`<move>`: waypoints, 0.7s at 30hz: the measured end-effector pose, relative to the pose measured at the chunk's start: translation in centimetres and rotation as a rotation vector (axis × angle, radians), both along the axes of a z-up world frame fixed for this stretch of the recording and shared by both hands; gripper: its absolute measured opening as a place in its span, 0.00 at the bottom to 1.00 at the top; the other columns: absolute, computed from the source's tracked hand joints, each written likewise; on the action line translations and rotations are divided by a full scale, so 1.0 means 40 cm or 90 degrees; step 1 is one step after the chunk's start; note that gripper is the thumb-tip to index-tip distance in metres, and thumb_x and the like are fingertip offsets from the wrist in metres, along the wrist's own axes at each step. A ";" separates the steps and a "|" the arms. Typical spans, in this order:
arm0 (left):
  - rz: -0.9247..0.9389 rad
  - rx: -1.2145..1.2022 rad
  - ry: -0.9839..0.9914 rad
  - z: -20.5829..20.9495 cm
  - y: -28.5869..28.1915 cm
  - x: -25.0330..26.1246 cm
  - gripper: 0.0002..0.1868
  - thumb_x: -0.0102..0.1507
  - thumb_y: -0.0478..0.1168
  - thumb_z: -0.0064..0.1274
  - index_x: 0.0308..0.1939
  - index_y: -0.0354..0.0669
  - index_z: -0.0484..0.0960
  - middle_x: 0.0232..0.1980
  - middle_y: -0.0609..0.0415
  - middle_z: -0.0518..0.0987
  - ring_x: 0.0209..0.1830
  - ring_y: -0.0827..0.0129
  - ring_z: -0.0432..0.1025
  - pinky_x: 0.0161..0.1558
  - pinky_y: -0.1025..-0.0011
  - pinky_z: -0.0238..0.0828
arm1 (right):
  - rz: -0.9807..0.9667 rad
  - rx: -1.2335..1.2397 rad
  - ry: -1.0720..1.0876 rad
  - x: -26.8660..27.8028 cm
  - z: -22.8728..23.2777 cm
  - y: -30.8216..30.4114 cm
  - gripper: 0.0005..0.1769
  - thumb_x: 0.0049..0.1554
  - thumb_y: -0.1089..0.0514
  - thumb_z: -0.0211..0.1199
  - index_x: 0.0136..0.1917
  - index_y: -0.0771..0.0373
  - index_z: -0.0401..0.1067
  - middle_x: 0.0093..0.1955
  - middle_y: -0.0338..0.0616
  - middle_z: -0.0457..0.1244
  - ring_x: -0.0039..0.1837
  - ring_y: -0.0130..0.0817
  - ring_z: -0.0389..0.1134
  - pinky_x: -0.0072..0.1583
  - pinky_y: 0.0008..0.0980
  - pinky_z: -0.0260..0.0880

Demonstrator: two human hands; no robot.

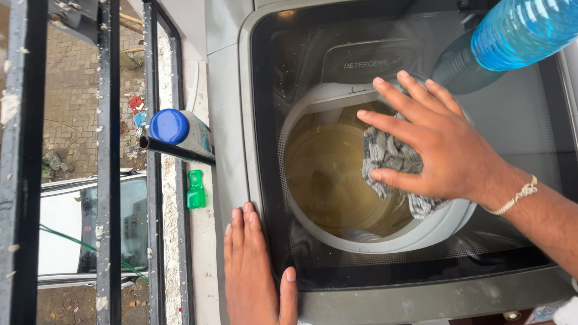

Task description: The person cleans the top-loading washing machine by spraying a cleaning solution from a spray bottle onto the lid and top surface, then wiping these areas with a cloth. The person wipes the inside of the lid, the control panel area, and the top surface of the machine.

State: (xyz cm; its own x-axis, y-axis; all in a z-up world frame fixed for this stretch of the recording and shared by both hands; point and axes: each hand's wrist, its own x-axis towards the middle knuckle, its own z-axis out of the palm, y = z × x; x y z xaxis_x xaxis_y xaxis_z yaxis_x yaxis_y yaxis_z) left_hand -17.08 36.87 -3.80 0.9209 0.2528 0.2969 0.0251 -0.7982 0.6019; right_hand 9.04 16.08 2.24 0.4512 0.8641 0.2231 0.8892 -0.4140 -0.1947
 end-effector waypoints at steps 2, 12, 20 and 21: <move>-0.004 -0.006 -0.003 0.008 -0.001 0.000 0.46 0.58 0.41 0.48 0.75 0.18 0.48 0.79 0.25 0.54 0.82 0.31 0.45 0.78 0.42 0.35 | 0.015 -0.001 0.006 0.026 0.007 0.027 0.44 0.50 0.33 0.66 0.74 0.53 0.65 0.81 0.51 0.52 0.82 0.56 0.48 0.78 0.61 0.46; -0.032 -0.035 0.001 0.029 0.005 -0.007 0.44 0.63 0.40 0.47 0.76 0.17 0.45 0.81 0.26 0.52 0.83 0.32 0.43 0.78 0.43 0.32 | 0.091 0.032 -0.005 -0.038 0.013 0.122 0.51 0.54 0.33 0.64 0.77 0.67 0.57 0.81 0.58 0.50 0.82 0.54 0.49 0.79 0.52 0.46; -0.046 -0.009 -0.031 0.038 0.000 -0.009 0.49 0.65 0.55 0.50 0.77 0.24 0.49 0.81 0.29 0.51 0.83 0.35 0.41 0.77 0.41 0.22 | 0.169 0.029 0.085 -0.222 0.004 0.128 0.55 0.56 0.32 0.61 0.79 0.74 0.49 0.82 0.65 0.44 0.82 0.57 0.45 0.78 0.51 0.43; -0.055 0.006 -0.034 0.046 -0.002 -0.006 0.49 0.65 0.58 0.50 0.77 0.25 0.50 0.81 0.29 0.52 0.83 0.37 0.42 0.76 0.40 0.20 | 0.182 0.018 0.097 -0.251 0.000 0.123 0.54 0.57 0.33 0.61 0.80 0.73 0.49 0.83 0.63 0.45 0.83 0.56 0.46 0.79 0.51 0.43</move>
